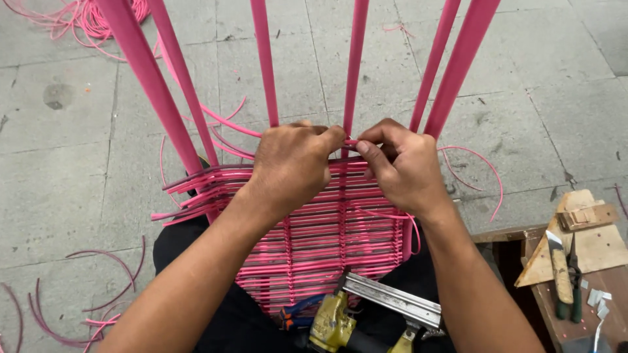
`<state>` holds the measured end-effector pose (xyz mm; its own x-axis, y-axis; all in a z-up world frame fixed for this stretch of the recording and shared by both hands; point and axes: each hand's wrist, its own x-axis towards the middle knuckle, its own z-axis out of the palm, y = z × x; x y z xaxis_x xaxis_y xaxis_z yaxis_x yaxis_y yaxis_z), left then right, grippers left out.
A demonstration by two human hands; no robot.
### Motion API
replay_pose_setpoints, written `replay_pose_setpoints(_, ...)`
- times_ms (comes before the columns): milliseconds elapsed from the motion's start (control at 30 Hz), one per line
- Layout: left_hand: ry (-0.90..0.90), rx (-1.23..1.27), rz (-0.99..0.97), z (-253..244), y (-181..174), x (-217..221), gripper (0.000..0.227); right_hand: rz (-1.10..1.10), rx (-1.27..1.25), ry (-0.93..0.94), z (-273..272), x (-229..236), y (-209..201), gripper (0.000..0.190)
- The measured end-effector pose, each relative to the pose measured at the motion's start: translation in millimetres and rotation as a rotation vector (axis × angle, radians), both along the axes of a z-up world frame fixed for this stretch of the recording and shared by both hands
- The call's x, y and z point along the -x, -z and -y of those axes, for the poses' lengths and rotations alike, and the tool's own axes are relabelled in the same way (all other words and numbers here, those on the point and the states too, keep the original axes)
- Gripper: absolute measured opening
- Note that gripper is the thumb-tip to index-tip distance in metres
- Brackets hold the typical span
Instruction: Weaving pink plastic strips onto a chair frame and securing them with a staple gun.
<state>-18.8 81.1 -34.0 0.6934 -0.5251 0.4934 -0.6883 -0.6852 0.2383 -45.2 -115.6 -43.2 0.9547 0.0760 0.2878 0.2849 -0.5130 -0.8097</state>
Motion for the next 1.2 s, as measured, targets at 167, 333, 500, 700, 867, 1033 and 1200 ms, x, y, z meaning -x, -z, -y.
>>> replay_pose_setpoints(167,-0.010,-0.038,-0.049,-1,-6,-3,0.027,-0.115,-0.068,-0.035,1,-6,2,0.009)
replay_pose_setpoints(333,0.005,-0.056,-0.066,-1,-4,-5,0.029,-0.126,0.006,-0.030,0,-9,-1,0.009)
replay_pose_setpoints(500,-0.003,-0.061,-0.034,-2,-4,-4,0.030,-0.063,0.023,-0.030,-2,-8,2,0.008)
replay_pose_setpoints(700,0.017,-0.053,-0.049,-3,-1,-8,0.030,-0.061,0.024,-0.030,-2,-11,3,0.007)
replay_pose_setpoints(867,0.028,-0.040,-0.050,-3,-2,-7,0.029,-0.047,-0.007,-0.049,-2,-11,5,0.007)
replay_pose_setpoints(1033,0.033,-0.039,-0.056,-3,-3,-8,0.029,-0.039,-0.006,-0.041,-3,-12,2,0.006)
replay_pose_setpoints(1200,0.046,-0.018,-0.046,-4,-2,-7,0.028,-0.059,0.024,-0.037,-2,-12,-1,0.007)
